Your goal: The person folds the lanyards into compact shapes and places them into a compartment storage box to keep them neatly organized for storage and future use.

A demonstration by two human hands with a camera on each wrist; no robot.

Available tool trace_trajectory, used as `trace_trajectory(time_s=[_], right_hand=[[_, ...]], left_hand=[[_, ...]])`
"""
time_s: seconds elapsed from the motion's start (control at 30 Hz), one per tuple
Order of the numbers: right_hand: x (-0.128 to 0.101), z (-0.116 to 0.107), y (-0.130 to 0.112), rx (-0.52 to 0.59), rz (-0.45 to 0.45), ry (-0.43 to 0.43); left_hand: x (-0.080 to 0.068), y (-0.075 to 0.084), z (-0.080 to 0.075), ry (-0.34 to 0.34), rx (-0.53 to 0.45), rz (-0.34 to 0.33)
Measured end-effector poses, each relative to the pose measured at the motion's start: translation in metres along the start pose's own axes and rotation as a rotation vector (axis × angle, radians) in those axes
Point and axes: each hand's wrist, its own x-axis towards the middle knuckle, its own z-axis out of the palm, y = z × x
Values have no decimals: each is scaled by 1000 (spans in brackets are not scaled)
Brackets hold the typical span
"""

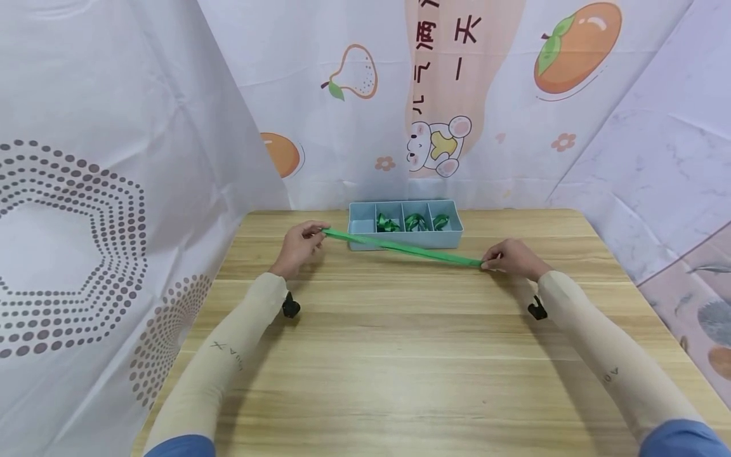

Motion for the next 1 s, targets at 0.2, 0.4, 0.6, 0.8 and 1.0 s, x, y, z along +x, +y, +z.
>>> trace_trajectory(time_s=[0.2,0.4,0.6,0.8,1.0], right_hand=[[-3,-2,0,37,-20,20],[-6,-3,-6,66,-18,1],[-11,-3,-12,117,-11,-45],[-14,-1,-22,148,7,-49],[-13,-1,-46,302,28,-65]], left_hand=[[-1,3,-6,47,-8,45],[-1,5,-11,39,-78,66],[0,9,-13,14,-139,110],[-2,22,-7,-1,-155,115],[-6,42,2,-50,-152,151]])
